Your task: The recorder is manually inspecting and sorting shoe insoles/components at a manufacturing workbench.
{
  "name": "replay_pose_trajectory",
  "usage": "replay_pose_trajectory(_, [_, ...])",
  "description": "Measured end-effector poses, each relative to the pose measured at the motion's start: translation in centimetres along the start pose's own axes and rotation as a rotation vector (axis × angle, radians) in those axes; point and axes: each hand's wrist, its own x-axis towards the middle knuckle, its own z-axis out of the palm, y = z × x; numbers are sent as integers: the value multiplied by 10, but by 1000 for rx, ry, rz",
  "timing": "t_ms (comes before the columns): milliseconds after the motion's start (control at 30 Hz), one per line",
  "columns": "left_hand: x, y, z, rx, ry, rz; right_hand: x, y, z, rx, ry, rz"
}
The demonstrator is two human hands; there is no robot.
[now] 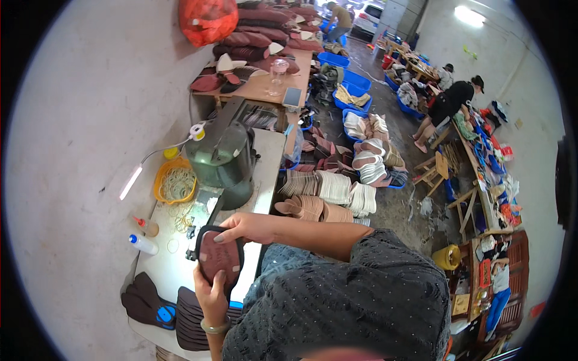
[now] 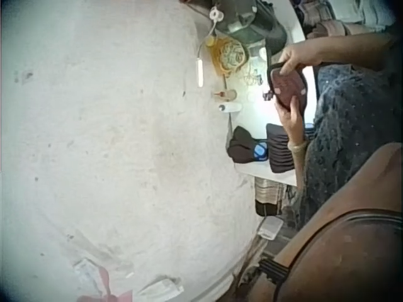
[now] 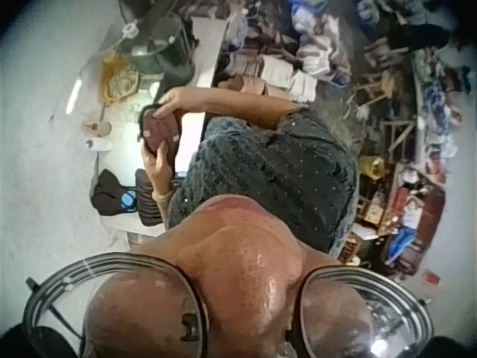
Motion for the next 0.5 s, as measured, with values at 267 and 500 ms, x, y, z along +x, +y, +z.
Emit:
replay_pose_trajectory(267, [60,-22,-40,123,-285,-1,25,32,-30,-63,281,-214])
replay_pose_trajectory(500, [72,-12,-73,118,-287,-196,38,26,-31,305,105,-8])
